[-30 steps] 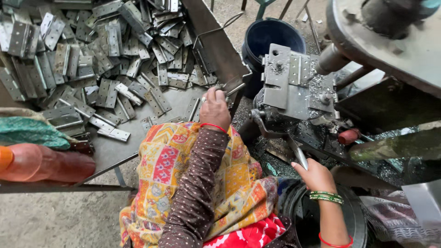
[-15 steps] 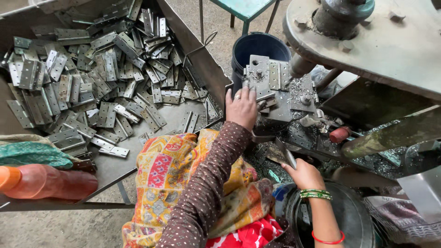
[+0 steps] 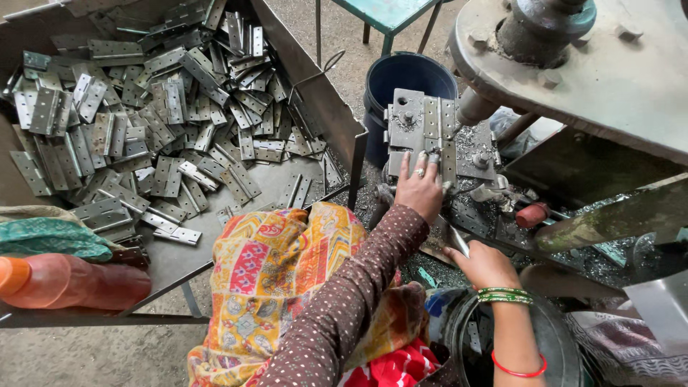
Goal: The person repeatedly picks up small metal plates from a bin, places them into a drill press jig, and operates the machine to drill holes. After each cycle, the person removes the plate and returns it to the bin.
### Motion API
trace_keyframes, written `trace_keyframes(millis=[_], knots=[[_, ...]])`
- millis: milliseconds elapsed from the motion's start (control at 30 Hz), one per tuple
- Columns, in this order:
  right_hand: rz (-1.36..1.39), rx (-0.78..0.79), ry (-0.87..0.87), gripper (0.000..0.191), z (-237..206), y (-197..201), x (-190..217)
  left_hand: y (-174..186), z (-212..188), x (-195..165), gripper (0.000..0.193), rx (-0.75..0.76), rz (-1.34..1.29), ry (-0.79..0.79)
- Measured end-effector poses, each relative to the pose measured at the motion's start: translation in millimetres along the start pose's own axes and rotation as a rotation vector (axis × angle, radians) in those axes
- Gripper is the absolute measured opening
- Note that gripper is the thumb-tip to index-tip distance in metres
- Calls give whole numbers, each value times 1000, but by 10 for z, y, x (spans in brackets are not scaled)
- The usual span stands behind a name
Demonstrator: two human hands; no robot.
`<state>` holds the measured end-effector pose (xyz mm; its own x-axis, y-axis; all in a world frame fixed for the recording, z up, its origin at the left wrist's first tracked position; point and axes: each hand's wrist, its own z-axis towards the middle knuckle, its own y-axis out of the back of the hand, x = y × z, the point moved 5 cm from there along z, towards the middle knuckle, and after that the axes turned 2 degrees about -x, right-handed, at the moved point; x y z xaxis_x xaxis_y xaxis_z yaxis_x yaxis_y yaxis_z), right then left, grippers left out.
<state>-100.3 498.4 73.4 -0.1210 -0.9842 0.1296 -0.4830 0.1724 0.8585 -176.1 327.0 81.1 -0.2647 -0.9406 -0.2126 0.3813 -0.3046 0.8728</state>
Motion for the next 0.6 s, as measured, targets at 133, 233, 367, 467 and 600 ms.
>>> trace_keyframes(millis=[133,233,367,467,600], knots=[[-32,-188,145,60,123,-228,-117,-129,66,15,29,51,62,25],[133,-53,-71,60,162,-849,-367,-88,69,21,31,-71,112,41],[191,-287,75,54,191,-1282,-434,-81,44,49,33,-62,29,48],[163,-220,102,58,323,-1176,-417,-75,27,53,31,-50,57,24],[46,-113,88,59,409,-644,-414,-157,147,85,28,59,43,42]])
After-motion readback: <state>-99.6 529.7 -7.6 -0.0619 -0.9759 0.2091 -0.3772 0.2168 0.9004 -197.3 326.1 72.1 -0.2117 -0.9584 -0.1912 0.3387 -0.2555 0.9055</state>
